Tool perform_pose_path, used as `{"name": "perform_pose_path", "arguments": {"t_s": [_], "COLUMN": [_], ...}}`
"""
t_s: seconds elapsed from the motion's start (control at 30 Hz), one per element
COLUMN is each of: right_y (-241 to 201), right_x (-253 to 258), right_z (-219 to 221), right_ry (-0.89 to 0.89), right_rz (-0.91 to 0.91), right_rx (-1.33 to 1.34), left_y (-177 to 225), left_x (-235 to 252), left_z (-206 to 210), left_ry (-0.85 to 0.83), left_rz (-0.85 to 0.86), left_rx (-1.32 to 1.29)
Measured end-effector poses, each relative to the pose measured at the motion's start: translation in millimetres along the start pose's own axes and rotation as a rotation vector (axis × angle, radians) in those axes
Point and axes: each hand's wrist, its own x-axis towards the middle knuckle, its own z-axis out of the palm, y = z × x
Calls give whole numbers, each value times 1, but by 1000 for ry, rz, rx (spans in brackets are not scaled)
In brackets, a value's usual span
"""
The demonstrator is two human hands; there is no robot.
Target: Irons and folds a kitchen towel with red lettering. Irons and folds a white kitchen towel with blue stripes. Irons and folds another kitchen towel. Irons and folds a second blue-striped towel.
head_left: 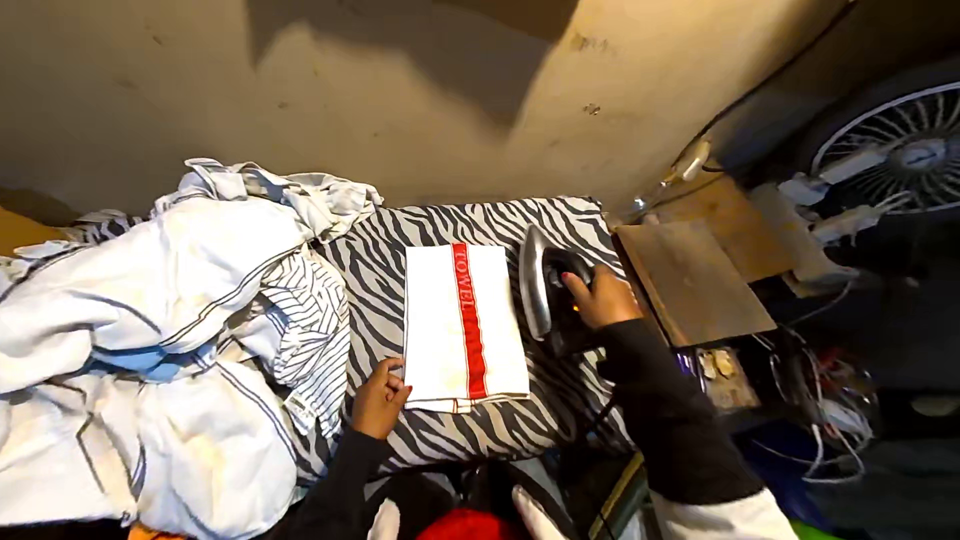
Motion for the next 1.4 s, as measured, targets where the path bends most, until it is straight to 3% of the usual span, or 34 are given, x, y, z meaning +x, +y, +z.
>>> {"name": "perform_pose_path", "arguments": {"t_s": [0.13,0.23,0.3,0.43,0.57,0.77,0.93,1.1,1.27,1.4], "right_y": [-51,-66,-66,-73,-65,-30,-39,-34,-18,-60], "right_x": [-6,35,33,7,22,-90,-84,-100,-46,-24], "right_z": [44,69,80,66,73,79,76,82,54,50], "right_ry": [-137,-18,11,-96,58,-189,-236,-199,-198,-126], "right_rz": [30,20,19,56,-48,154,198,161,-30,-196], "right_rx": [-167,-107,-79,-154,-67,-208,-223,-243,-117,-271], "left_y": [0,1,3,16,22,15,25,18,17,11], "left_x": [4,4,0,22,32,21,20,17,11,4], "left_z": [-6,-8,-11,-13,-9,-6,-2,-6,-5,-7], "left_ry": [-80,-109,-133,-94,-175,-181,-234,-223,-191,-203], "left_rz": [-7,-19,-58,-82,-168,-248,-307,-290,-256,-260], "left_rx": [17,27,-4,-111,-92,-202,-280,-317,-325,-336]}}
